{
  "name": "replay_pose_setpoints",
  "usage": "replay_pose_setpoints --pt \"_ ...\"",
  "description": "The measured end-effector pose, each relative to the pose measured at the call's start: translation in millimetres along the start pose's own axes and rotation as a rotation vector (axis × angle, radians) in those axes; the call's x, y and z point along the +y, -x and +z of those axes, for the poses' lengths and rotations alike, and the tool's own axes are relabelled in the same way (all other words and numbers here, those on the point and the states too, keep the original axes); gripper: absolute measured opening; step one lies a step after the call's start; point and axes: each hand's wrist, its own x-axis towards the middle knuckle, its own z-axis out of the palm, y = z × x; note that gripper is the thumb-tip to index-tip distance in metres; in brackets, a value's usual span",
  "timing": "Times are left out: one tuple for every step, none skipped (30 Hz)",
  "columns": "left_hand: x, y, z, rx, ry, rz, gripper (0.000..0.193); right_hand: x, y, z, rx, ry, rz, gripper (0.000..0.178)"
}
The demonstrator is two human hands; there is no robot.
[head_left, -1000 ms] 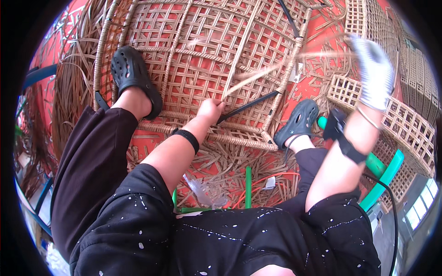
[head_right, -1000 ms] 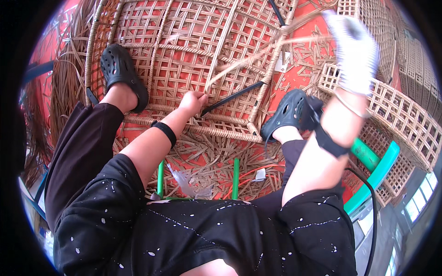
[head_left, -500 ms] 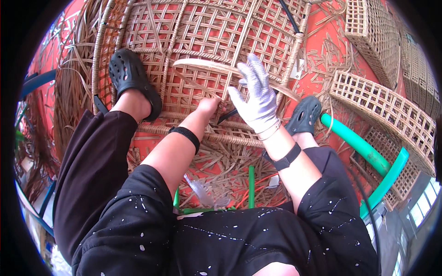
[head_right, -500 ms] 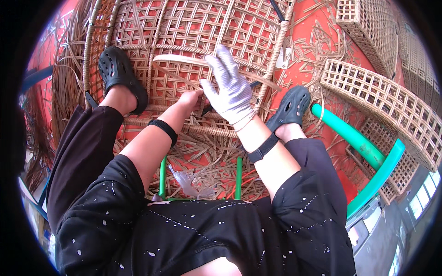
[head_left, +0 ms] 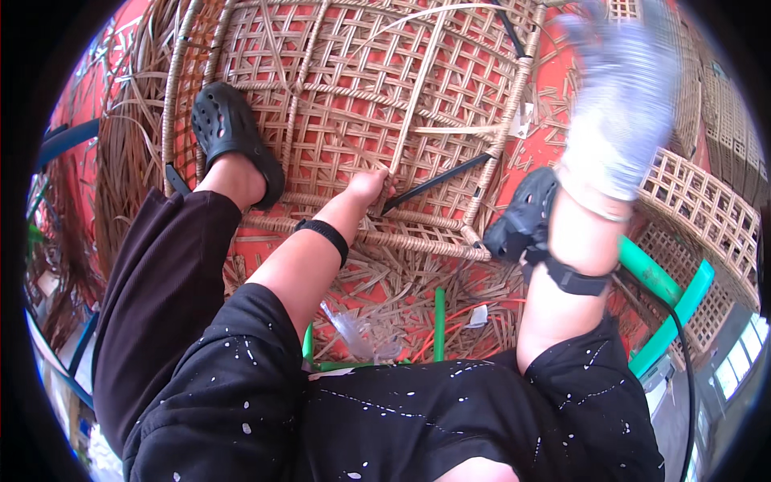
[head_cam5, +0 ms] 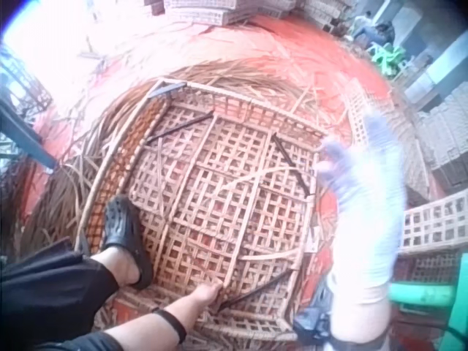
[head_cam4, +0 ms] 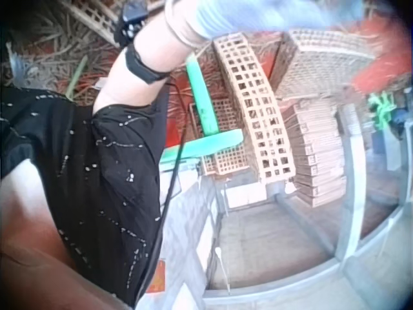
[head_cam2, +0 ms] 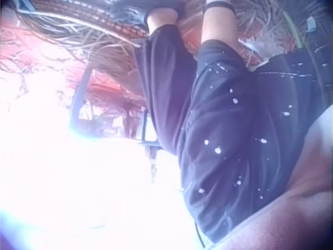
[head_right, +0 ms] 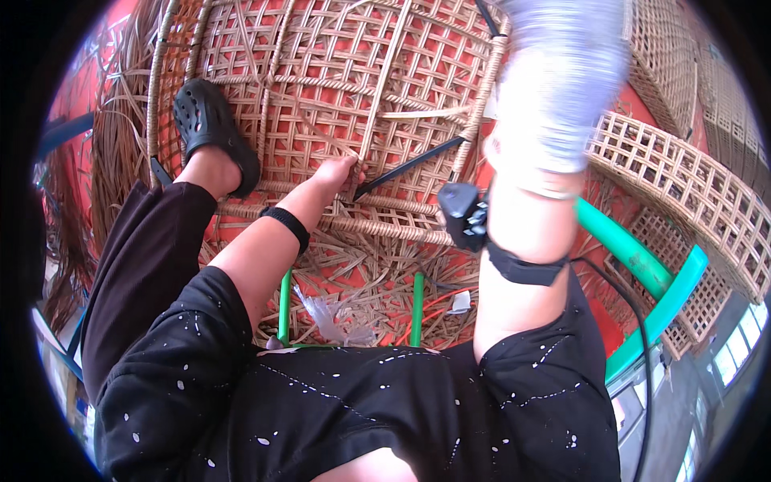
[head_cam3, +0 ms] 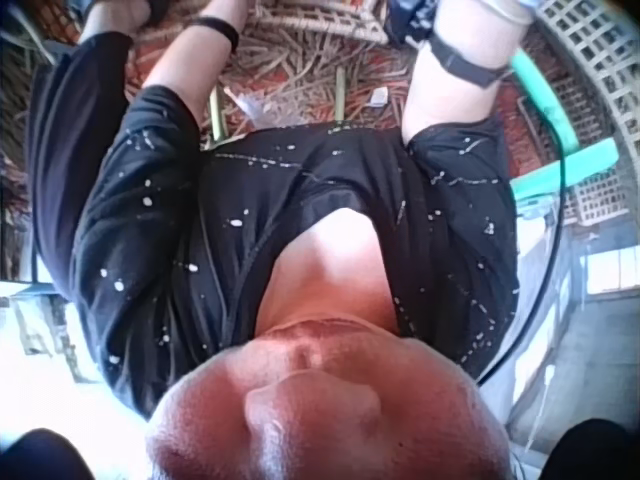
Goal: The recorder is weaving rattan or bamboo strips around a furniture frame, using tools like a nail gun and pliers to secure and trim the material.
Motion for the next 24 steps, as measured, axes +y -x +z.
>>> replay_pose_setpoints --pt "-3.4 0.4 -2.7 -0.002 -0.005 0.003 0.033 -5.2 -13.7 8.9 0.264 0.449 -0.111 0.030" --pt "1.0 -3.3 8.0 -0.012 0.005 0.021 0.033 -30.9 -19.9 -20.6 0.123 0.173 0.085 0.031" --pt "-6.3 0.6 -3.8 0.041 0.017 0.010 0.033 -12.0 -16.6 -44.3 -0.262 -0.022 0.257 0.030" --pt "-6.0 3.0 -3.9 0.039 0.019 0.009 0.033 3.5 -7.1 -63.8 -0.653 -0.197 0.424 0.030" --pt "-4.2 6.2 -4.4 0.044 0.046 0.016 0.033 19.1 32.8 -66.3 -0.263 -0.193 0.774 0.029" --pt "-5.8 9.3 -8.4 0.060 0.071 0.019 0.033 42.4 57.1 -68.8 -0.235 0.231 1.029 0.029" --pt "-6.2 8.9 -8.8 0.053 0.101 0.027 0.032 59.8 74.8 -62.3 -0.247 0.382 1.343 0.031" --pt "-3.9 7.8 -9.1 0.060 0.099 0.026 0.032 83.7 97.2 -74.1 -0.245 0.404 1.476 0.035" --pt "1.6 2.7 -1.0 0.025 0.036 0.020 0.032 107.1 127.6 -101.9 -0.095 0.495 1.507 0.039" --pt "1.3 0.9 -2.4 0.010 -0.025 0.005 0.032 126.1 151.1 -108.1 0.121 0.489 1.481 0.038" --pt "1.1 -3.3 0.2 0.000 -0.026 0.012 0.031 138.8 170.4 -113.8 0.328 0.254 1.432 0.033" --pt "-1.0 -6.4 0.2 -0.003 -0.031 0.010 0.031 151.1 185.0 -116.8 0.527 0.019 1.359 0.029" --pt "-4.2 -8.7 -1.3 0.008 -0.034 0.025 0.030 167.0 196.0 -114.2 0.573 -0.164 1.285 0.028" --pt "-5.5 -11.5 1.9 0.010 -0.035 0.042 0.030 177.8 201.1 -113.7 0.619 -0.336 1.201 0.027" --pt "-6.4 -7.2 -4.5 0.040 -0.076 0.036 0.028 183.8 196.8 -101.7 0.624 -0.256 1.279 0.028" --pt "-8.0 -3.1 -7.8 0.047 -0.075 0.030 0.028 184.4 195.6 -90.2 0.594 -0.092 1.298 0.029" --pt "-7.0 -0.3 -8.6 0.066 -0.115 0.044 0.027 184.4 195.9 -87.6 0.365 0.156 1.346 0.031" --pt "-5.5 1.6 -8.7 0.084 -0.155 0.059 0.027 184.4 194.8 -86.6 0.130 0.402 1.370 0.033" --pt "-3.4 2.0 -6.9 0.060 -0.135 0.069 0.028 182.9 192.1 -88.6 0.128 0.403 1.369 0.033" --pt "0.8 8.7 -3.4 0.062 -0.135 0.067 0.028 179.7 189.3 -90.5 -0.131 0.788 1.286 0.037" --pt "7.3 17.2 4.8 0.032 -0.121 0.112 0.028 173.9 186.5 -94.1 -0.391 1.167 1.158 0.041" --pt "11.5 22.2 11.8 0.001 -0.107 0.158 0.028 167.8 184.4 -97.5 -0.389 1.172 1.162 0.041" --pt "9.9 23.7 9.7 0.006 -0.077 0.185 0.028 163.6 179.4 -92.8 -0.466 1.236 1.159 0.044" --pt "2.5 15.1 5.9 0.012 -0.076 0.189 0.028 161.9 175.2 -90.1 -0.541 1.304 1.152 0.046"
